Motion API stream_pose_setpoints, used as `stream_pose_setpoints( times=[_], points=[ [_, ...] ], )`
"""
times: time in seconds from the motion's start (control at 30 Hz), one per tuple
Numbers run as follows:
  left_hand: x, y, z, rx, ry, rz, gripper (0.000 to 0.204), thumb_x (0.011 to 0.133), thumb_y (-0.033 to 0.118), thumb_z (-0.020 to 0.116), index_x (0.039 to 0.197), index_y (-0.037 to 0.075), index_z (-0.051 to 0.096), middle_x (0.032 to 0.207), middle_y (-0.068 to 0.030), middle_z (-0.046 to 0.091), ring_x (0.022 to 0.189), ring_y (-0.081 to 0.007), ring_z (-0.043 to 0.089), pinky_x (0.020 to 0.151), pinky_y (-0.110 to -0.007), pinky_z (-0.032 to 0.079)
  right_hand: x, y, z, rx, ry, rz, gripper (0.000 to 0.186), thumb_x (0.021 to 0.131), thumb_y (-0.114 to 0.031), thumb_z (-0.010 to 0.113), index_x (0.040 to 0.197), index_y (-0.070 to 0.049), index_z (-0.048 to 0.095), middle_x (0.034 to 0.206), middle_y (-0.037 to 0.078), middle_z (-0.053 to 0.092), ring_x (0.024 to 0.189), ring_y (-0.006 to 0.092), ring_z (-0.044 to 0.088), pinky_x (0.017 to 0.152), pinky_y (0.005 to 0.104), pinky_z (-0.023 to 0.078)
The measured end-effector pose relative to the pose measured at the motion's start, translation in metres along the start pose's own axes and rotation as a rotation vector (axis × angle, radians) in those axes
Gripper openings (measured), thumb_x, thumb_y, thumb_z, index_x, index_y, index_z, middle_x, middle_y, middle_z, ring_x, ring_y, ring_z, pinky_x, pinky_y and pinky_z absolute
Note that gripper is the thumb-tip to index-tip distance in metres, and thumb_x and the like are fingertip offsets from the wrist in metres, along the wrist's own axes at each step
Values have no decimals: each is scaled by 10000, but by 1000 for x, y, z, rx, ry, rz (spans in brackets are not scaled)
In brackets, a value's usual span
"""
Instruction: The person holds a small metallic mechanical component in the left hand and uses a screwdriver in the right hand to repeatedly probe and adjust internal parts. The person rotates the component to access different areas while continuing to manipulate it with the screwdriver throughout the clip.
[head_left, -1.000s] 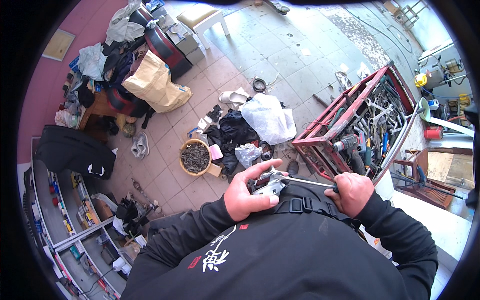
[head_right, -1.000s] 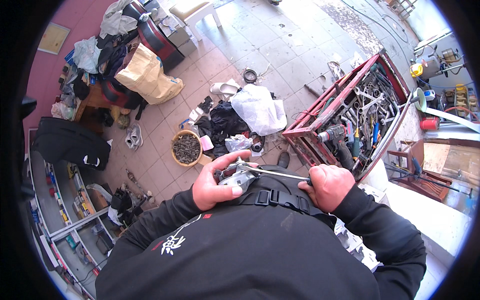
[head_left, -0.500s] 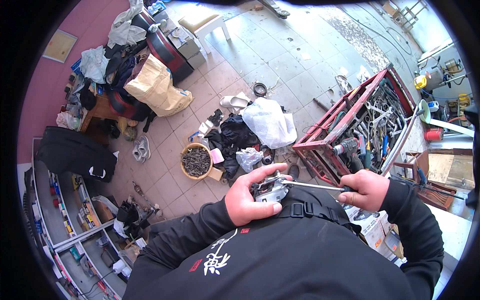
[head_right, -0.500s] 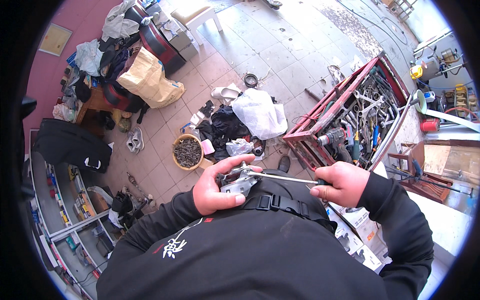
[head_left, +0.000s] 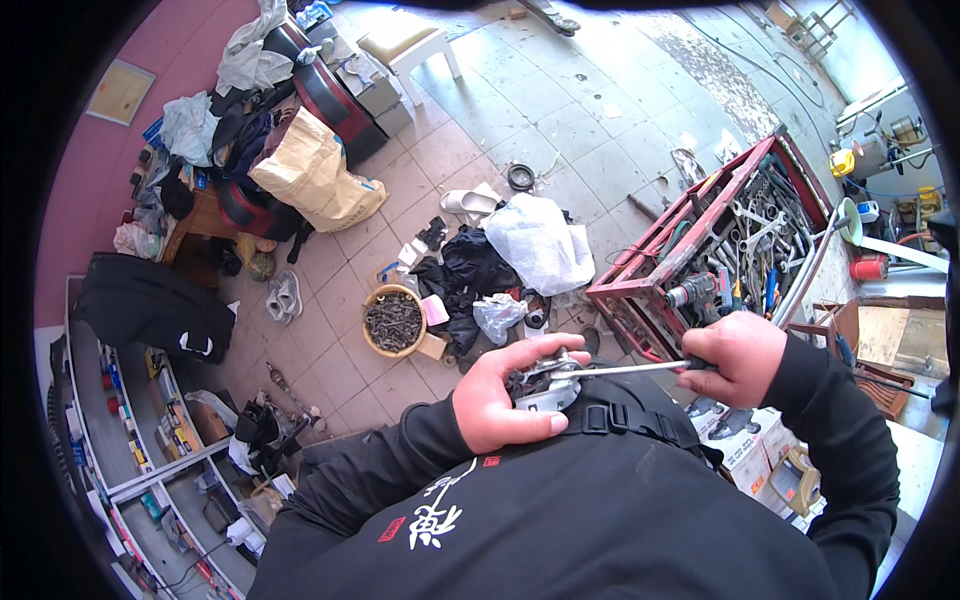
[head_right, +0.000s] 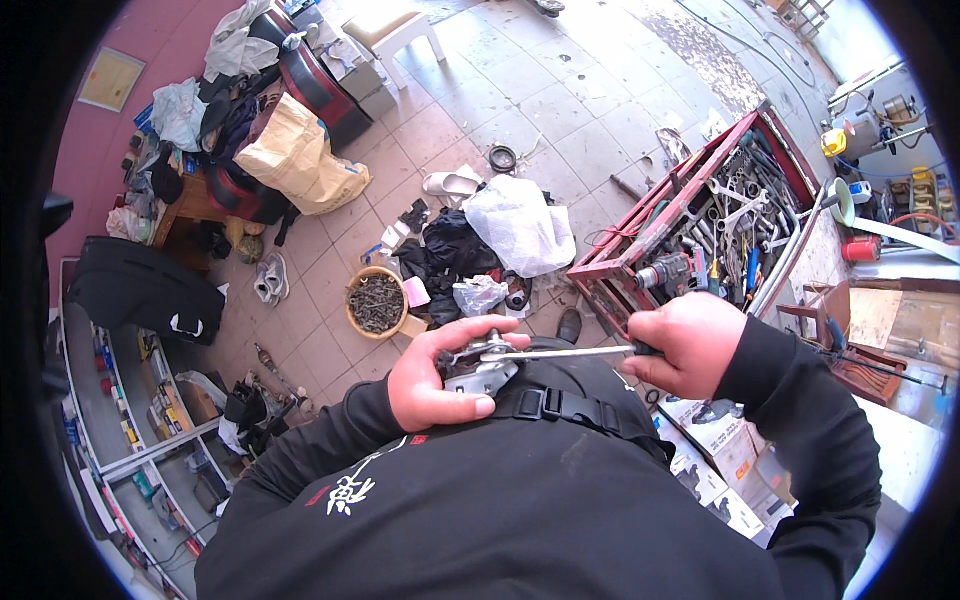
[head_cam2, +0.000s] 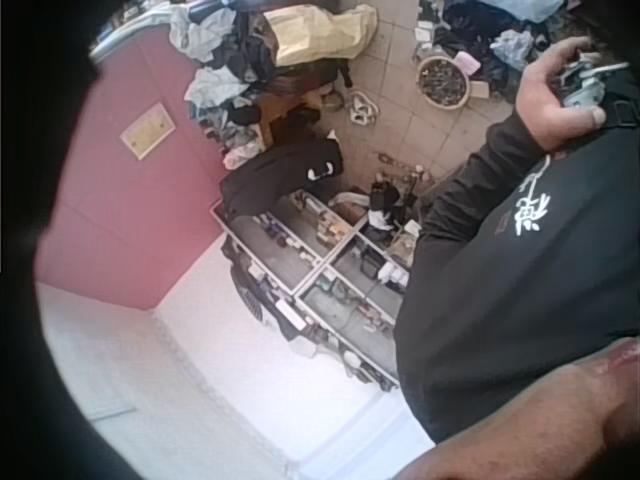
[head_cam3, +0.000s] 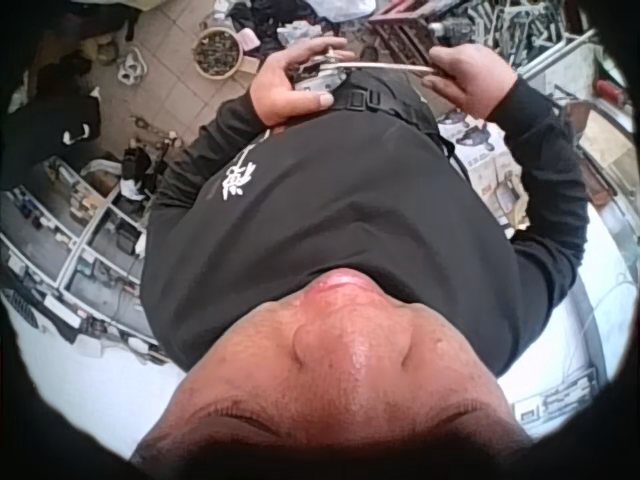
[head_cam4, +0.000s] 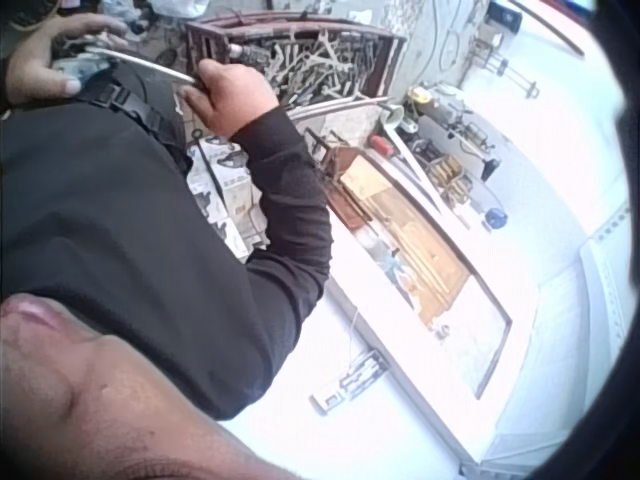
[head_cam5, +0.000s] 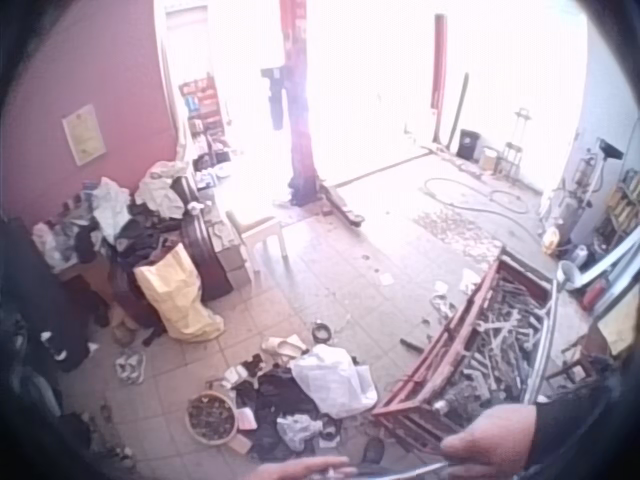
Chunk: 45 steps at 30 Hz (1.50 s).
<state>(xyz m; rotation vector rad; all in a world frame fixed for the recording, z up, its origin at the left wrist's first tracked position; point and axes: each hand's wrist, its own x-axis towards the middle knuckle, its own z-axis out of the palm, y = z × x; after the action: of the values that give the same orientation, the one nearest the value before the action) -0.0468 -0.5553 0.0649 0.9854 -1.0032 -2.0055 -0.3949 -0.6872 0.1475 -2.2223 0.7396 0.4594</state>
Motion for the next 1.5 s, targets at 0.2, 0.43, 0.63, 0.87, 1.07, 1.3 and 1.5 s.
stream_pose_setpoints(
  times=[0.2, 0.43, 0.63, 0.87, 1.07, 1.3, 1.5],
  points=[
    [-9, -5, 1, -5, 118, 46, 957, 870, 212, 932, 1695, -9, 500, 1632, -186, 665, 1503, -244, 620, 1309, -410, 426, -33, 33, 27, 178, 211, 5, 303, 1022, -285, 797, 969, -27, 647, 767, 212, 644, 733, 464, 701, 666, 536, 530],
    [9, -19, -11, -334, 252, 110, 852, 856, 258, 893, 1600, -7, 575, 1589, -201, 671, 1449, -346, 665, 1271, -490, 501, -65, 204, 159, 132, 761, 975, 335, 1062, -303, 705, 1161, 13, 648, 1040, 327, 763, 1023, 531, 760, 911, 609, 595],
    [25, -16, -32, -533, 336, 213, 715, 968, 277, 712, 1603, 0, 535, 1560, -252, 636, 1472, -476, 625, 1260, -643, 525, -41, 263, 244, 232, 802, 1233, 417, 1043, -328, 720, 1310, -16, 646, 1186, 333, 793, 1153, 529, 765, 1038, 608, 598],
    [48, -3, -30, -444, 398, 302, 787, 915, 242, 773, 1604, -49, 531, 1514, -252, 669, 1441, -418, 664, 1259, -571, 538, -26, 298, 243, -93, 907, 1173, 470, 1028, -383, 755, 1324, -25, 684, 1351, 293, 744, 1310, 484, 720, 1086, 610, 583],
    [53, 2, -5, -114, 462, 479, 915, 874, 244, 853, 1673, -40, 506, 1608, -247, 654, 1415, -308, 688, 1225, -456, 535, 9, 306, 232, 190, 589, 1302, 442, 922, -273, 735, 1261, 4, 798, 1379, 307, 772, 1291, 508, 753, 1126, 587, 606],
    [42, 15, -4, 56, 542, 504, 814, 926, 127, 824, 1658, -50, 515, 1588, -168, 684, 1374, -177, 668, 1194, -349, 511, -35, 261, 189, 82, 1053, 1048, 431, 996, -267, 728, 1322, 10, 672, 1196, 310, 777, 1125, 543, 743, 983, 604, 580],
    [41, 18, -9, 223, 582, 529, 805, 912, 107, 837, 1638, -47, 526, 1557, -138, 681, 1394, -185, 645, 1226, -358, 478, -49, 67, 83, 542, 1183, 267, 441, 977, -84, 772, 1395, -53, 637, 1102, 43, 650, 939, 137, 610, 877, 310, 521]
  ],
)
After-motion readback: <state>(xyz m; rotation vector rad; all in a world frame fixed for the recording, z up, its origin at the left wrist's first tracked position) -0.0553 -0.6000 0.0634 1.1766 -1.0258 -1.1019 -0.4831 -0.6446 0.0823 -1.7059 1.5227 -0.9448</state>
